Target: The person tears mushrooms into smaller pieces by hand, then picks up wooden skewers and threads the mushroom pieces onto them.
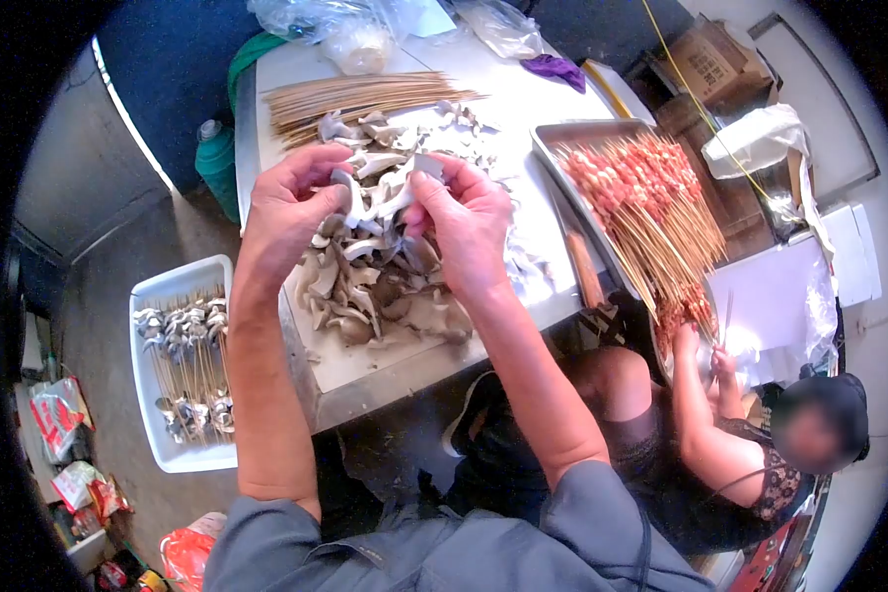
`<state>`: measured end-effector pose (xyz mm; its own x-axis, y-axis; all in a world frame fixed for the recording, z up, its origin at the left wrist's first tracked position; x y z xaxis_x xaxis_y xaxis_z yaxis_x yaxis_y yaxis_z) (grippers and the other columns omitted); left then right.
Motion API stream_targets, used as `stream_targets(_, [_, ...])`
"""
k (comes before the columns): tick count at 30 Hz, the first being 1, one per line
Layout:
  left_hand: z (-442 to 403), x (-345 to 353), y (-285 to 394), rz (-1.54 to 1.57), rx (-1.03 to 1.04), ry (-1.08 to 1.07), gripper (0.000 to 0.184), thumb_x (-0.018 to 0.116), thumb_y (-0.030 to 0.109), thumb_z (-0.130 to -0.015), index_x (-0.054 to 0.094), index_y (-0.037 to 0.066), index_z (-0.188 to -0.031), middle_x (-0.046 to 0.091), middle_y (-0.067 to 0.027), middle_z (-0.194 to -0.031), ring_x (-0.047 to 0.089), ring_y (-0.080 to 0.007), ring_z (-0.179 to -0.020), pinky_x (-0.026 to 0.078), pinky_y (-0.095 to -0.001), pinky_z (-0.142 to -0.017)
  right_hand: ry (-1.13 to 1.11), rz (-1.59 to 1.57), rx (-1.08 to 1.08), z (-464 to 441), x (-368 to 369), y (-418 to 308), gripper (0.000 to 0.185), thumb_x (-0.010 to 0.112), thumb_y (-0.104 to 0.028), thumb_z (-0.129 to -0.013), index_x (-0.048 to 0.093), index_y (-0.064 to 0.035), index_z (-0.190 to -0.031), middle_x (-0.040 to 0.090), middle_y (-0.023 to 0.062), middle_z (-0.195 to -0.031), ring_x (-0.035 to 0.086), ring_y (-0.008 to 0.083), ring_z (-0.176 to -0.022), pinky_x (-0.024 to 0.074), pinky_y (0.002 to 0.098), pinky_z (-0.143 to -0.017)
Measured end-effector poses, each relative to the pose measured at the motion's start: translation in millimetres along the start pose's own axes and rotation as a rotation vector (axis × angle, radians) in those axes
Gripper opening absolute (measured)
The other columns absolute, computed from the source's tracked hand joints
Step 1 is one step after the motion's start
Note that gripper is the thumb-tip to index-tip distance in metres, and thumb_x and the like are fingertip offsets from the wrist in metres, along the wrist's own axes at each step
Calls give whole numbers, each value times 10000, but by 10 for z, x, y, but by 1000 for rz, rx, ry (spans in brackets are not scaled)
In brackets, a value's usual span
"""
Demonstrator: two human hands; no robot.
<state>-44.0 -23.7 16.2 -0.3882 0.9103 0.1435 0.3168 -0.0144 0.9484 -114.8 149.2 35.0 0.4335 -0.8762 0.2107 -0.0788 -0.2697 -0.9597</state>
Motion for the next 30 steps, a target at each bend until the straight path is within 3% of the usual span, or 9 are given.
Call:
stream_targets(2, [-12,-17,0,-227,80,27,209,611,12,-879,661,-6,-1081,673,-42,-994,632,-114,-896,497,-252,-811,12,6,-18,-19,-6,-16,167,633,-58,-908,639,36,-1045,652,62,-823,572,84,-586,484,220,-513])
stream_targets(12, [-55,-216,-130,-448,-63,157,190,585,67,-890,666,-14,-1042,669,-33,-905,586,-98,-838,472,-242,-773,-2,210,-161,-382,-36,-220,166,652,-89,-898,658,38,-1004,622,32,-693,564,67,-571,439,205,-509])
stream_targets(18, [-80,-285,-152,-501,-59,171,211,591,102,-891,668,-18,-1047,682,-45,-898,595,-108,-824,473,-243,-771,-124,718,-275,-945,13,-219,237,647,-150,-840,687,55,-953,684,83,-725,624,79,-588,494,233,-564])
stream_targets(20, [-74,-279,-117,-525,-57,193,218,600,119,-888,671,-20,-1039,689,-57,-904,605,-115,-830,475,-248,-779,-141,752,-312,-1167,48,-147,232,639,-164,-817,707,9,-955,701,103,-736,655,125,-623,521,273,-628])
stream_targets(22, [-80,-278,-84,-529,-48,202,220,606,127,-885,672,-22,-1033,691,-59,-905,609,-116,-836,475,-251,-783,-238,1040,-426,-1362,101,-61,212,653,-128,-849,698,-4,-1014,700,75,-805,668,120,-747,529,259,-665])
stream_targets(24, [-84,-281,-55,-536,-38,211,222,613,134,-882,673,-24,-1027,692,-62,-906,612,-118,-843,475,-253,-786,-281,1131,-351,-1563,118,74,242,663,-161,-819,701,-26,-1015,710,95,-847,672,147,-773,533,280,-729])
stream_targets(26, [-85,-289,-34,-501,-46,219,231,624,146,-880,671,-27,-1026,694,-67,-907,610,-115,-848,475,-255,-779,-453,1285,-268,-1715,110,248,302,655,-260,-759,715,-56,-973,706,143,-858,679,286,-829,525,381,-773])
stream_targets(28, [-88,-307,-18,-497,-34,232,232,628,147,-880,671,-28,-1026,693,-65,-903,607,-114,-841,475,-254,-773,-500,1312,-331,-1770,102,332,320,672,-275,-732,721,-76,-978,701,153,-870,673,307,-850,521,395,-785])
stream_targets(30, [-84,-325,-9,-492,-23,244,233,632,149,-879,671,-29,-1026,692,-63,-898,604,-113,-834,474,-254,-766,-655,1433,-210,-1818,83,411,312,669,-261,-734,726,-94,-990,703,155,-882,675,305,-852,525,397,-787])
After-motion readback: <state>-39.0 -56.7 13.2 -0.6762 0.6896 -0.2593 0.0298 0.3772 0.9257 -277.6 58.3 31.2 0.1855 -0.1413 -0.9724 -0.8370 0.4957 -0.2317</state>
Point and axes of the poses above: each hand's wrist, its own z-axis away from the middle knuckle, its own x-axis out of the palm, y = z × x, the point moved 1 cm from there along -z, towards the middle knuckle
